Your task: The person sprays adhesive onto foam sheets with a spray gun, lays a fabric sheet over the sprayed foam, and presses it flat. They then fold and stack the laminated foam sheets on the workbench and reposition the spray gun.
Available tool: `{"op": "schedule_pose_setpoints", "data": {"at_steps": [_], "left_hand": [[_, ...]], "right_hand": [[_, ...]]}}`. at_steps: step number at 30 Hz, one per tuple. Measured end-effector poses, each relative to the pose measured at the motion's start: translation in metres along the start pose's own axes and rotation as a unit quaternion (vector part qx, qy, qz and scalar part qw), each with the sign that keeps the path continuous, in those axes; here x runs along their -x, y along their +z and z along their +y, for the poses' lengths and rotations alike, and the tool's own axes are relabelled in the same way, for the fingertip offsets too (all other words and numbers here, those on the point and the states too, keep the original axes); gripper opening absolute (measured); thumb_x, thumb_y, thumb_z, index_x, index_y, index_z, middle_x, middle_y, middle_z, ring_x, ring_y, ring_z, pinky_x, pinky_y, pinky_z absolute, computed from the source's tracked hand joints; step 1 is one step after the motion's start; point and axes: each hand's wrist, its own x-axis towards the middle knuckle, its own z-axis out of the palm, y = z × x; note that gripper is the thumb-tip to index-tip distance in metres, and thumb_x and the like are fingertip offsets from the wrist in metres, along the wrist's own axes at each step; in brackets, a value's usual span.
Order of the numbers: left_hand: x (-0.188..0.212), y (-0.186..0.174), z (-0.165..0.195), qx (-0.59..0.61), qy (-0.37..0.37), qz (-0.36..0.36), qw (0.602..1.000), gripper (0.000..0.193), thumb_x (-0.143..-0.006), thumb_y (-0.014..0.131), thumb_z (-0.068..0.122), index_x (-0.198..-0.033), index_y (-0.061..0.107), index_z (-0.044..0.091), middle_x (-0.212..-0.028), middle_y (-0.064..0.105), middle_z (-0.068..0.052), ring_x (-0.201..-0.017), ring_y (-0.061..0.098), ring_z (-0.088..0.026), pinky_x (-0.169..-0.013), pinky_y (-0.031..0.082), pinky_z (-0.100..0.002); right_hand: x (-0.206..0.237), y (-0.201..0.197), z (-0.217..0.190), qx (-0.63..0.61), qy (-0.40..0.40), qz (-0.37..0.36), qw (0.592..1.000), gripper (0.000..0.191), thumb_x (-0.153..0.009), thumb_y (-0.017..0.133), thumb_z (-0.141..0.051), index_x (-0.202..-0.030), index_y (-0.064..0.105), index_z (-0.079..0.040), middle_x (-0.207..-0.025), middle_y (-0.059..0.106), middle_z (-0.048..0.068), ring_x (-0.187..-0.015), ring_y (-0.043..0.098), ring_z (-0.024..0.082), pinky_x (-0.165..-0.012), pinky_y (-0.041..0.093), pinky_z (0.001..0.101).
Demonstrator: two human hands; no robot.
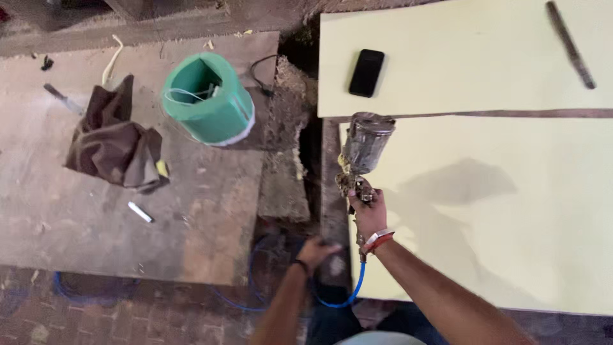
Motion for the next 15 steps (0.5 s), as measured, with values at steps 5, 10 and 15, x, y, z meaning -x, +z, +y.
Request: {"op": "schedule_pose_setpoints", "data": {"at_steps": [5, 10, 15], "left_hand": [[-0.033, 0.006, -0.001, 0.263, 0.019, -0.09, 0.96, 0.034, -0.077, 0.081, 0.002, -0.11, 0.075, -0.001, -0.107, 0.078, -0.009, -0.094, 0.072, -0.021, -0.082, 0.056, -0.036], [-0.043, 0.006, -0.012, 0.206, -0.056, -0.034, 0.976, 0.026, -0.075, 0.073, -0.008, -0.099, 0.075, 0.001, -0.096, 0.077, -0.005, -0.086, 0.072, -0.017, -0.076, 0.057, -0.036], [-0.025, 0.005, -0.033, 0.233, -0.056, -0.04, 0.97, 0.028, -0.07, 0.069, -0.011, -0.094, 0.08, 0.0, -0.091, 0.079, -0.006, -0.082, 0.074, -0.018, -0.072, 0.056, -0.032]], "right_hand": [[-0.025, 0.075, 0.034, 0.115, -0.014, -0.01, 0.993, 0.052, -0.088, 0.08, -0.036, -0.115, 0.057, 0.002, -0.1, 0.072, 0.013, -0.089, 0.064, 0.019, -0.081, 0.054, 0.0357], [-0.023, 0.096, 0.038, 0.136, -0.064, -0.034, 0.988, 0.054, -0.088, 0.077, -0.034, -0.128, 0.06, -0.001, -0.114, 0.074, 0.011, -0.101, 0.068, 0.019, -0.09, 0.052, 0.0347], [-0.011, 0.115, 0.02, 0.102, -0.047, -0.027, 0.993, 0.06, -0.086, 0.078, -0.034, -0.131, 0.055, -0.002, -0.113, 0.075, 0.009, -0.101, 0.069, 0.018, -0.09, 0.054, 0.0331]]}}
